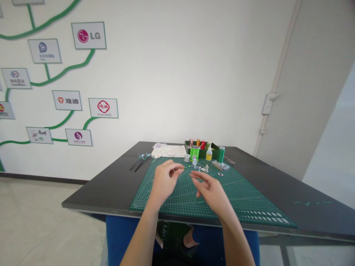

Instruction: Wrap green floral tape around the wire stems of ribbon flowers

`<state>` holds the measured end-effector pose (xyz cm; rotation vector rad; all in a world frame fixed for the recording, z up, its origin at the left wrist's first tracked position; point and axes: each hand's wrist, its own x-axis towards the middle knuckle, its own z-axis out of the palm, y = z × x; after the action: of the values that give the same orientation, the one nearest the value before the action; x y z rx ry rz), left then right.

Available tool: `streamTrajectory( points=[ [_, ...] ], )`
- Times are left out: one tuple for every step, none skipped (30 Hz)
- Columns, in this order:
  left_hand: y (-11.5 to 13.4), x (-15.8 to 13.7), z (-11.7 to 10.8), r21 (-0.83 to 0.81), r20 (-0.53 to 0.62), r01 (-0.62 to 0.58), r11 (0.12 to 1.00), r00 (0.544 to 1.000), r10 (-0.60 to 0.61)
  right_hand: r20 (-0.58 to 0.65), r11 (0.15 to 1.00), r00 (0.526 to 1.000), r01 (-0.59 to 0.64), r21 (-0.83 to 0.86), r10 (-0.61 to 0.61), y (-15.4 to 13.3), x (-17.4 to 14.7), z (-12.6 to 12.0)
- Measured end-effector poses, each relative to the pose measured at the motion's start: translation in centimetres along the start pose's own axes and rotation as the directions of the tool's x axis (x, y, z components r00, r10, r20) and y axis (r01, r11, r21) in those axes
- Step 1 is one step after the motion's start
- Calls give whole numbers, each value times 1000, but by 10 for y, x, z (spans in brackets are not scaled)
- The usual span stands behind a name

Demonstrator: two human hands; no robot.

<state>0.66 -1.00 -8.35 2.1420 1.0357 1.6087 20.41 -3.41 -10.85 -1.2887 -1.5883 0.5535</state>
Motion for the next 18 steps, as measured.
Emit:
streamTrajectory(
  points=[
    [1,0,0,0,-6,-2,1000,1000,2,77,998,997,-2,64,-3,-3,-1,6],
    [2,-1,1,-2,-15,-5,1000,1000,5,139,989,990,-12,149,-9,-6,-2,12],
    [3,-1,0,-4,-25,-7,1000,1000,7,182,970,983,-27,241,-18,-8,-4,17],
    [3,-1,0,-7,-35,-9,1000,999,9,205,944,978,-43,327,-26,-10,-5,22],
    [2,-1,0,-11,-44,-10,1000,999,10,210,917,977,-55,396,-32,-12,-6,25],
    [1,-2,-1,-14,-50,-11,1000,999,10,201,898,979,-59,436,-34,-12,-6,27],
    [0,-2,-1,-17,-53,-10,1000,999,9,183,893,983,-56,446,-30,-13,-7,29],
    [0,-2,-1,-19,-55,-9,1000,998,8,168,896,986,-52,441,-26,-13,-7,29],
    [-1,-3,-1,-20,-55,-8,1000,998,7,158,901,987,-49,431,-22,-13,-7,29],
    [-2,-3,-1,-23,-55,-8,1000,998,7,152,905,988,-45,422,-21,-13,-8,28],
    [-2,-4,-1,-27,-54,-9,1000,999,8,148,911,989,-40,411,-23,-13,-8,27],
    [-2,-4,-1,-33,-50,-11,999,999,10,148,917,989,-34,398,-27,-13,-9,26],
    [-2,-4,-1,-40,-46,-14,999,999,12,151,923,988,-29,384,-32,-14,-10,24],
    [-2,-4,0,-47,-39,-17,999,999,15,154,929,987,-23,370,-36,-14,-11,22],
    [-2,-4,0,-55,-34,-20,998,999,18,157,934,987,-18,356,-41,-15,-13,21],
    [-2,-5,0,-62,-29,-23,998,999,21,156,939,987,-11,345,-46,-16,-14,19],
    [-2,-5,0,-69,-24,-26,997,999,24,154,942,987,-4,336,-51,-17,-14,18],
    [-2,-5,0,-76,-20,-28,997,999,26,151,945,987,1,328,-54,-17,-15,17]
  ],
)
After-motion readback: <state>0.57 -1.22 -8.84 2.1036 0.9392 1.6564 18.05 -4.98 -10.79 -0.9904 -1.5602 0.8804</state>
